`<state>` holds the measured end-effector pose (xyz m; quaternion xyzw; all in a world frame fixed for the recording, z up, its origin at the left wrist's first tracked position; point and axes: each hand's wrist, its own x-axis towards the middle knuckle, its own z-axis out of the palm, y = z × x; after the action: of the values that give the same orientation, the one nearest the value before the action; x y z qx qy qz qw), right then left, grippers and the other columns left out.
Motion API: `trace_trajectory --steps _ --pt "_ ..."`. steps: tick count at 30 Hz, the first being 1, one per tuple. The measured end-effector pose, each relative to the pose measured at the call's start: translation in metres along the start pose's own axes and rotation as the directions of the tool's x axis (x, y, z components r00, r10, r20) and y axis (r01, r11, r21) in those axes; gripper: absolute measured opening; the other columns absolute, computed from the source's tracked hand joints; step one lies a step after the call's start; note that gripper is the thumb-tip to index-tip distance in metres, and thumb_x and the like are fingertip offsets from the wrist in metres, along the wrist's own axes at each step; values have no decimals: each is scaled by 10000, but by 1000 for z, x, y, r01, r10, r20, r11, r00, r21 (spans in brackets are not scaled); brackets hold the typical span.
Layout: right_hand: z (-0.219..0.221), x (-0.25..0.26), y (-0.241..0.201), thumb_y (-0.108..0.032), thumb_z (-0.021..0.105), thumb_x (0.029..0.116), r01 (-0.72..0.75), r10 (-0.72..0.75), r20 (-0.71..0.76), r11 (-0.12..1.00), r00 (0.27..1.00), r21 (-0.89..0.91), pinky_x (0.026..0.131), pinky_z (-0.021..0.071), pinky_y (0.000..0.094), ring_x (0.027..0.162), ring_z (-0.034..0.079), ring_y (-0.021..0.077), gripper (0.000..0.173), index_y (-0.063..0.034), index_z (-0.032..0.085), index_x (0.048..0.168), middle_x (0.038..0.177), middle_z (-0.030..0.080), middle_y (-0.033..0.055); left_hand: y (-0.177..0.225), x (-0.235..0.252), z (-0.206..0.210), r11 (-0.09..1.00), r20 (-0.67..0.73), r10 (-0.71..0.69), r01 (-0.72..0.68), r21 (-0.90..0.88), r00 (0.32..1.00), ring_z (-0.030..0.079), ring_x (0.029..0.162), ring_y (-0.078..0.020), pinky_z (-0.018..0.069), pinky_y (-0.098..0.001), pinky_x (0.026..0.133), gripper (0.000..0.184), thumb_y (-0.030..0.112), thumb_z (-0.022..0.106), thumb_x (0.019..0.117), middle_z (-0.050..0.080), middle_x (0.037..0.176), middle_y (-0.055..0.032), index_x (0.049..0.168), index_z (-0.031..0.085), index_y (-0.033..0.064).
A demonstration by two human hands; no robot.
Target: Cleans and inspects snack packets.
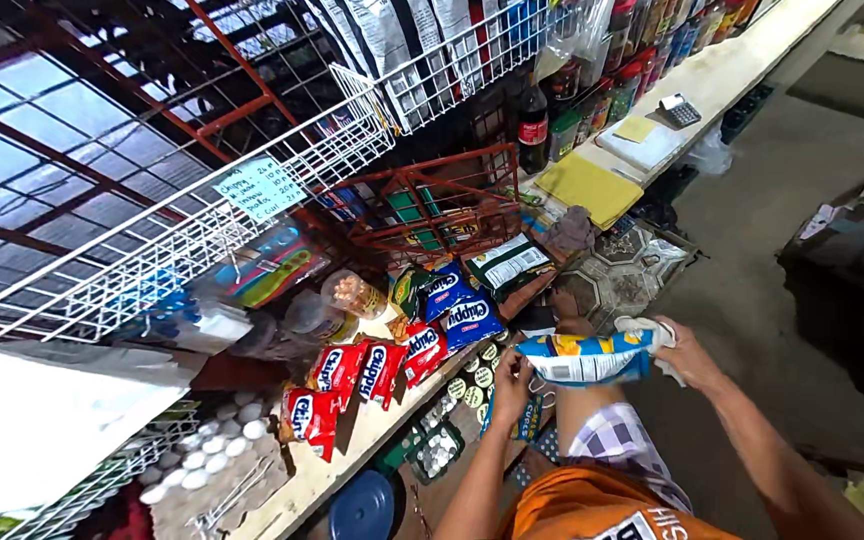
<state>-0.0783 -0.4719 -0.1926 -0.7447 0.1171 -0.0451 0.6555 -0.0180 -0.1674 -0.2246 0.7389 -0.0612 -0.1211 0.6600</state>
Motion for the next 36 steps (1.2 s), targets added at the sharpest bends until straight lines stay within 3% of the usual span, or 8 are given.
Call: trace_trajectory --steps 6,11,16,23,27,30,33,36 --pt "-9 -48 33 85 673 788 305 -212 252 849 944 -431 984 533 546 1135 642 404 226 36 740 998 1191 668 244 -24 -19 -2 995 -1 -75 75 65 997 603 925 -107 529 -252 823 118 -70 599 882 616 1037 -122 987 653 -77" --pt "-3 -84 74 -37 618 829 573 -474 327 618 817 -538 963 561 425 1104 667 347 177 -85 750 936 1117 700 159 -17 -28 -2 801 117 -503 513 -309 856 647 736 -79 565 -270 716 260 143 341 1105 649 848 -10 1188 536 -6" --pt "-10 -81 73 -17 607 846 610 -457 405 552 792 -569 963 566 415 1130 660 335 193 -100 745 952 1128 703 130 -4 -15 -3 910 161 -410 414 9 898 582 687 -64 517 -262 675 163 165 613 1008 595 771 9 991 642 6" --pt "-26 -76 77 71 665 737 508 -319 398 612 860 -607 892 588 512 1053 686 393 272 -68 770 946 1119 722 156 3 -25 5 853 47 -394 346 391 918 686 883 -278 554 -488 847 282 228 486 1085 673 939 -163 1157 604 -17" --pt "-64 -52 36 99 734 782 109 -56 104 772 993 -626 948 530 610 1073 660 467 304 107 704 1085 1154 671 310 7 -28 16 887 33 -342 311 342 939 675 822 -251 555 -455 807 270 206 468 1090 665 895 -146 1178 597 -15" --pt "-25 -29 -24 -83 756 838 84 -93 10 838 996 -539 985 516 566 1119 641 435 424 127 647 1190 1238 630 323 5 -30 24 912 31 -333 314 263 943 668 818 -236 554 -443 807 266 186 469 1087 661 898 -149 1171 598 -31" --pt "63 -17 -44 -284 693 929 292 -129 322 795 938 -533 1066 472 565 1265 578 409 389 -10 719 1205 1328 624 235 4 -33 33 946 20 -276 268 180 961 648 824 -186 548 -380 810 233 127 480 1072 651 909 -136 1145 599 -60" --pt "125 -9 -22 -338 505 1052 452 -47 557 640 830 -621 1173 339 582 1452 426 370 408 -138 653 1376 1500 550 125 4 -38 37 952 9 -256 251 175 967 663 1145 -248 495 -421 1059 320 33 493 1023 685 1195 -226 1300 587 -98"
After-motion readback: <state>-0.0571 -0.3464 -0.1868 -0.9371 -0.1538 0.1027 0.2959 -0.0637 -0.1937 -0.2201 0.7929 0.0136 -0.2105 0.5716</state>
